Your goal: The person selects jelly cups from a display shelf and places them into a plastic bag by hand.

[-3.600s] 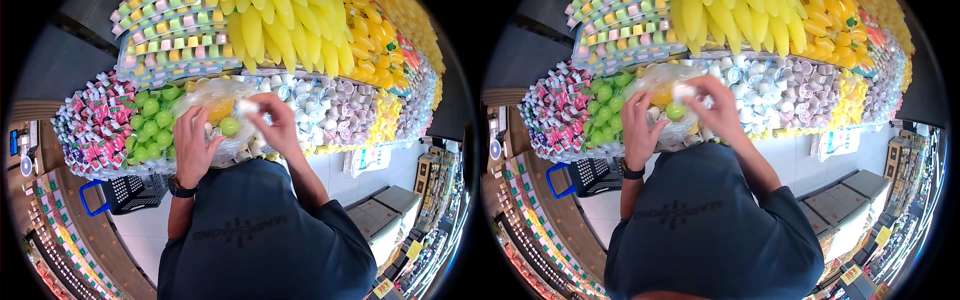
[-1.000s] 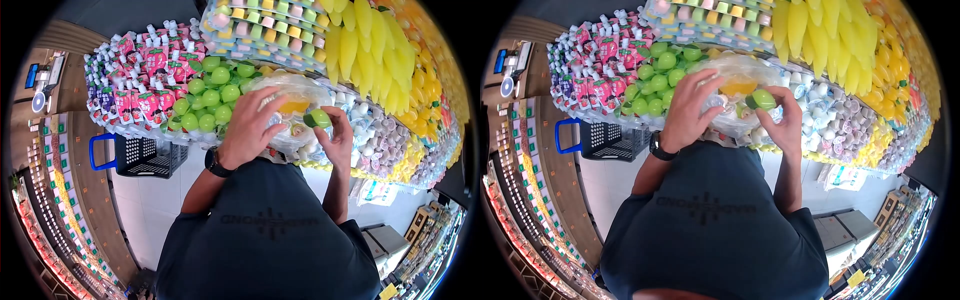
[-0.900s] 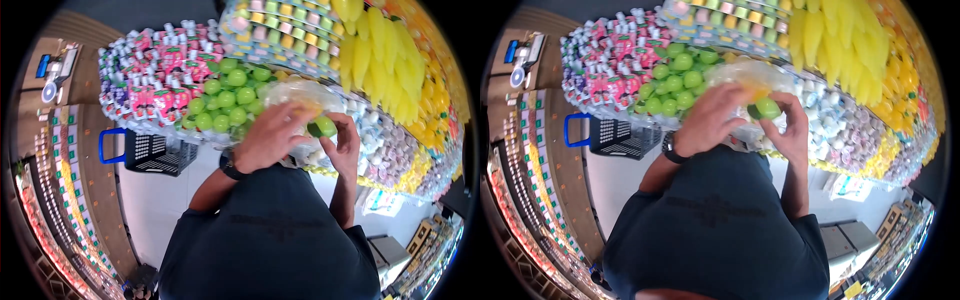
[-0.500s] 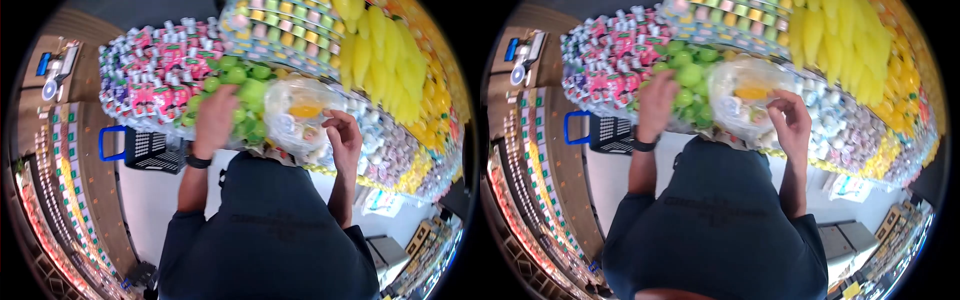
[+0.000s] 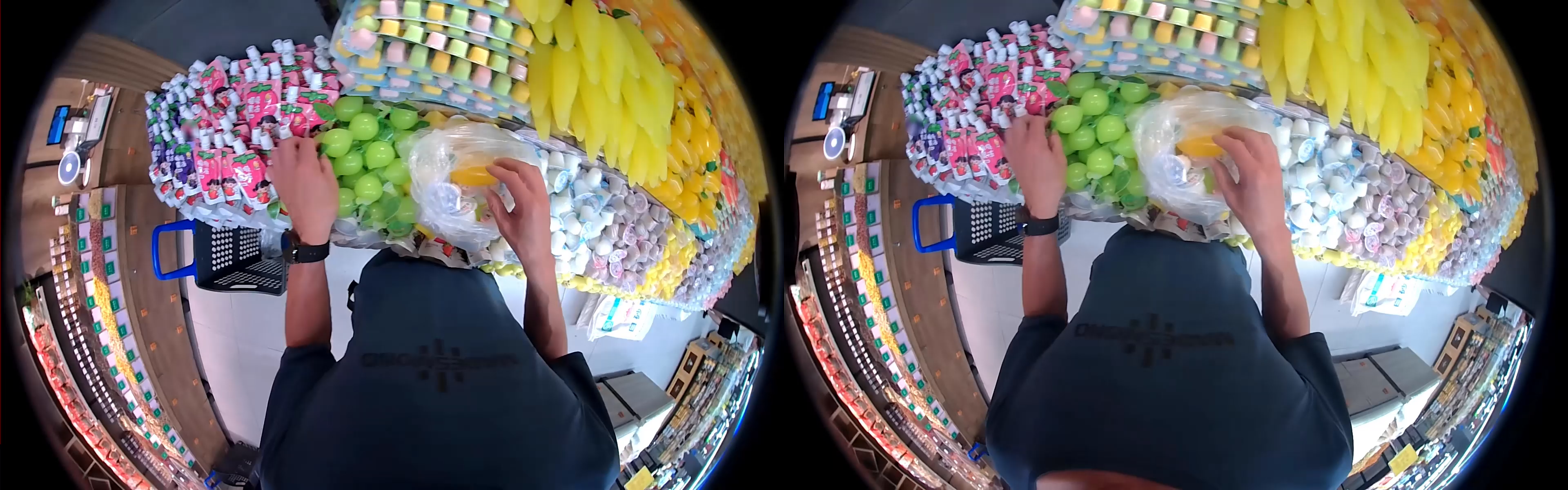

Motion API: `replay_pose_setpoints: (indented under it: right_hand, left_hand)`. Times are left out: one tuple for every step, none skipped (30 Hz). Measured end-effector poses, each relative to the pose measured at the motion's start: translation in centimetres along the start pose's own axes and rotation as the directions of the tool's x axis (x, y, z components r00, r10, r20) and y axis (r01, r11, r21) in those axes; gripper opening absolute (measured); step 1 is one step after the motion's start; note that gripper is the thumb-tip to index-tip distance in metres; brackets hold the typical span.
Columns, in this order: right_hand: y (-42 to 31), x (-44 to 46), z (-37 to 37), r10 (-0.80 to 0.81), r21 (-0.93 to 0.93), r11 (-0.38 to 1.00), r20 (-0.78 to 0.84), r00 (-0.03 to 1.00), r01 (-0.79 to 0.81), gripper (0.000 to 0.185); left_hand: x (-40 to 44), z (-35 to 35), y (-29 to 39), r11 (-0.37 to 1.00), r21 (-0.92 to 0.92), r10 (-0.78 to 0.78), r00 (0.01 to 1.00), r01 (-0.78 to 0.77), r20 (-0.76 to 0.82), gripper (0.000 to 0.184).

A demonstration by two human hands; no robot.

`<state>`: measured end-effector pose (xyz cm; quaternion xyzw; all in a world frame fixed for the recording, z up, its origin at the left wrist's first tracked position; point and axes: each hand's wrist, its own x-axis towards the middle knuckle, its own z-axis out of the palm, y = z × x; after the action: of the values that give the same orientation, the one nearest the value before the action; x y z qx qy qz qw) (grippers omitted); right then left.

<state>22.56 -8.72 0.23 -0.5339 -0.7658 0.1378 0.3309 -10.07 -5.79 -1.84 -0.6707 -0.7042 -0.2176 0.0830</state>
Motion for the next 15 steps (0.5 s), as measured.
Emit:
replay_pose_setpoints:
  right_hand:
    - [0.0,0.2,0.2,-0.009,0.016,1.0,-0.001,1.0,0.009,0.038]
    - [-0.1,0.5,0.3,-0.033,-0.062,0.998,0.028,0.999,0.034,0.041]
    - [-0.1,0.8,0.4,-0.054,-0.141,0.988,0.059,0.997,0.062,0.044]
    - [0.0,0.8,0.5,-0.06,-0.171,0.983,0.075,0.995,0.072,0.049]
    - [0.0,0.9,0.7,-0.069,-0.16,0.984,0.078,0.995,0.081,0.049]
    - [0.0,1.0,0.8,-0.074,-0.185,0.979,0.091,0.993,0.09,0.049]
    - [0.1,1.2,0.9,-0.079,-0.212,0.972,0.104,0.991,0.1,0.05]
    - [0.3,1.3,1.0,-0.091,-0.238,0.964,0.121,0.989,0.118,0.052]
    - [0.2,1.2,1.1,-0.097,-0.23,0.965,0.124,0.988,0.123,0.052]
    - [0.2,1.2,1.2,-0.095,-0.248,0.961,0.122,0.988,0.124,0.055]
    - [0.2,1.3,1.3,-0.095,-0.268,0.955,0.119,0.988,0.124,0.058]
    - [0.1,1.3,1.3,-0.099,-0.264,0.956,0.12,0.988,0.128,0.058]
    - [0.0,1.3,1.3,-0.091,-0.278,0.953,0.123,0.988,0.122,0.057]
    - [0.0,1.3,1.3,-0.081,-0.294,0.949,0.125,0.989,0.115,0.057]
    - [-0.1,1.4,1.2,-0.082,-0.293,0.949,0.125,0.989,0.116,0.057]
  left_hand:
    - [0.0,0.1,-0.4,0.999,-0.023,-0.024,0.999,0.024,0.037,0.025]
    - [-0.1,0.0,-0.4,0.999,-0.015,-0.03,0.998,0.031,0.053,0.025]
    - [-0.1,0.0,-0.5,0.999,-0.002,-0.036,0.998,0.036,0.044,0.025]
    - [-0.2,0.0,-0.6,0.999,-0.029,-0.023,0.999,0.024,0.038,0.025]
    - [-0.4,-0.1,-0.6,0.998,-0.057,-0.01,0.999,0.012,0.034,0.025]
    - [-0.5,-0.3,-0.4,0.998,-0.064,-0.02,1.0,0.021,0.014,0.025]
    - [-0.4,-0.2,-0.4,0.998,-0.053,-0.027,1.0,0.028,0.011,0.025]
    - [-0.3,-0.1,-0.4,0.998,-0.038,-0.052,0.998,0.052,-0.018,0.024]
    - [-0.3,0.1,-0.4,0.997,-0.025,-0.076,0.996,0.075,-0.046,0.024]
    - [-0.1,0.2,-0.4,0.995,-0.034,-0.095,0.993,0.093,-0.071,0.022]
    - [0.0,0.4,-0.5,0.995,-0.029,-0.098,0.992,0.096,-0.076,0.022]
    - [0.0,0.6,-0.6,0.993,-0.047,-0.111,0.989,0.106,-0.102,0.021]
    - [-0.1,0.8,-0.6,0.991,-0.066,-0.122,0.984,0.114,-0.128,0.021]
    - [-0.2,1.0,-0.6,0.993,-0.052,-0.112,0.989,0.107,-0.1,0.023]
    - [-0.4,1.1,-0.3,0.993,-0.051,-0.112,0.989,0.108,-0.101,0.023]
